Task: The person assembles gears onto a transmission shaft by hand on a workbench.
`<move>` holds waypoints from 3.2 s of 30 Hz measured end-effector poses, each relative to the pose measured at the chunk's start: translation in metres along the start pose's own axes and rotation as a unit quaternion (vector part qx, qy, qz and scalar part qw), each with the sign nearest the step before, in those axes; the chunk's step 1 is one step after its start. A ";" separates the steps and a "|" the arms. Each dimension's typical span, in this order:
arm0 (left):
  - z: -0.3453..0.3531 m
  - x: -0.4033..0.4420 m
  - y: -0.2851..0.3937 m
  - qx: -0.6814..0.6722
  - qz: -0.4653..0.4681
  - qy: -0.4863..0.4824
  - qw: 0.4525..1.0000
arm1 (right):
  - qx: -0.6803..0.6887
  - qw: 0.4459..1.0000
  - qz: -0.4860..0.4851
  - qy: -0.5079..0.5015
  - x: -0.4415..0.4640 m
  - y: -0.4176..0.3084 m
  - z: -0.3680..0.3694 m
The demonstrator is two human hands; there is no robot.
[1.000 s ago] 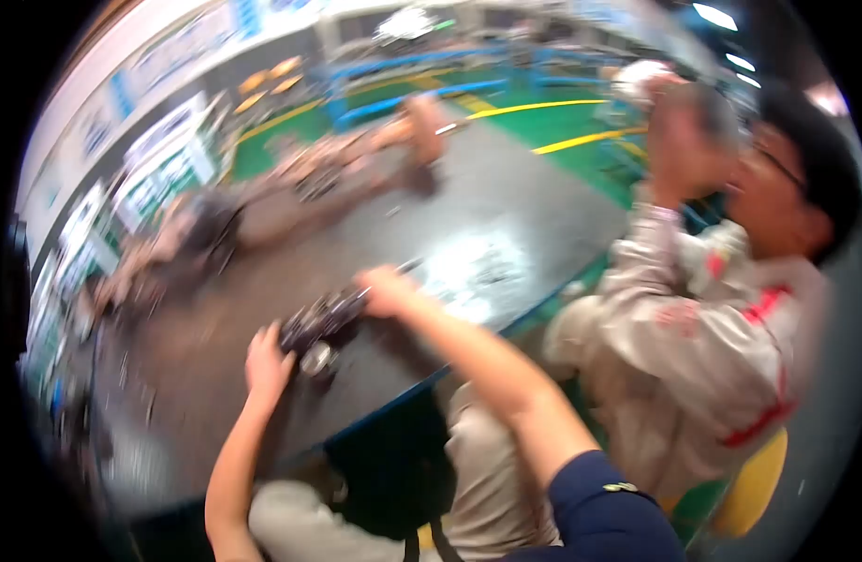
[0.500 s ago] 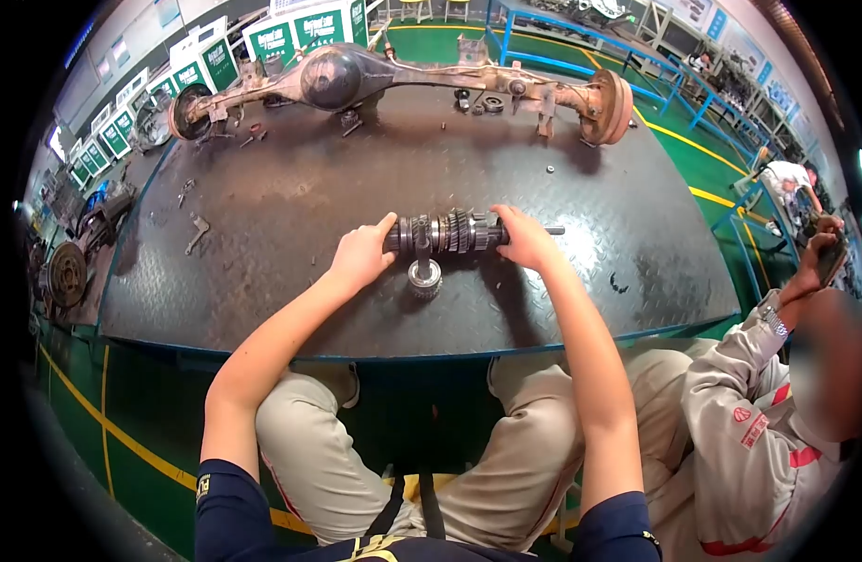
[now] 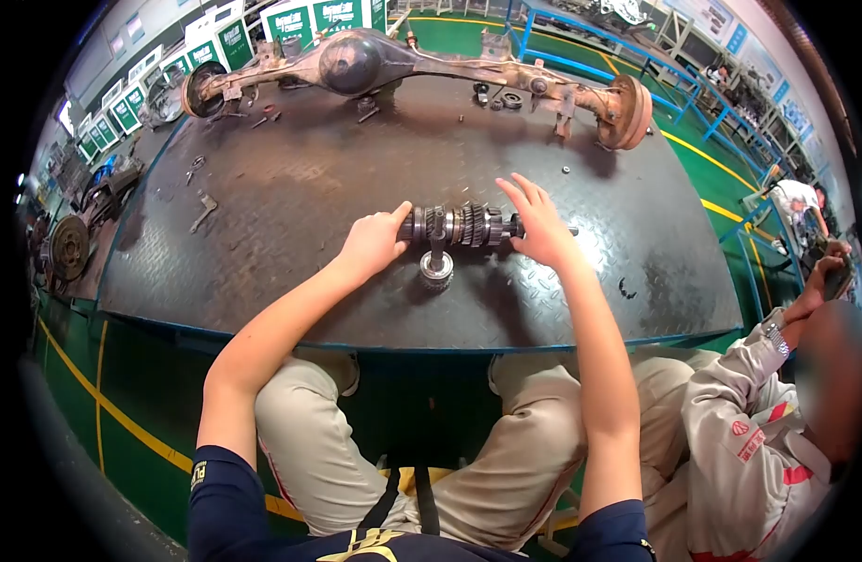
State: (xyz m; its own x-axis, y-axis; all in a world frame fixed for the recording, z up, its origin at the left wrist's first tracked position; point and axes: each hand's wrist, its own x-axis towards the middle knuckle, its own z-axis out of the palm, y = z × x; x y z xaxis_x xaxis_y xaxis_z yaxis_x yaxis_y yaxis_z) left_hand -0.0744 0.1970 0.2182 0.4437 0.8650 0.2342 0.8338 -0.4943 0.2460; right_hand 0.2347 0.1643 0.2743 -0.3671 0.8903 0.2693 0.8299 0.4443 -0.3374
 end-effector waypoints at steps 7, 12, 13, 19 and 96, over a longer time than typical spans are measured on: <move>-0.005 0.002 0.004 0.018 -0.007 -0.016 1.000 | 0.169 0.979 -0.104 0.043 0.012 -0.072 -0.037; -0.005 0.000 0.005 0.006 -0.006 -0.012 1.000 | 0.154 0.979 -0.125 0.053 0.014 -0.089 -0.016; -0.004 -0.002 0.006 0.007 -0.004 -0.016 1.000 | 0.157 0.979 -0.122 0.054 0.015 -0.088 -0.015; 0.001 -0.003 0.005 0.003 -0.006 -0.003 1.000 | 0.217 0.974 -0.064 -0.008 0.017 -0.089 -0.004; -0.001 0.001 0.008 -0.007 -0.035 -0.009 0.999 | 0.285 0.957 0.038 0.039 0.005 -0.069 -0.008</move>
State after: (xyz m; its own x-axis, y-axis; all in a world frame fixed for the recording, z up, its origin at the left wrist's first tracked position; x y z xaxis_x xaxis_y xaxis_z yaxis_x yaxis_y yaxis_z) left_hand -0.0676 0.1939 0.2214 0.3902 0.8991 0.1983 0.8586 -0.4331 0.2742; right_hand 0.1790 0.1370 0.3061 -0.2644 0.9217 0.2839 0.4806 0.3812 -0.7898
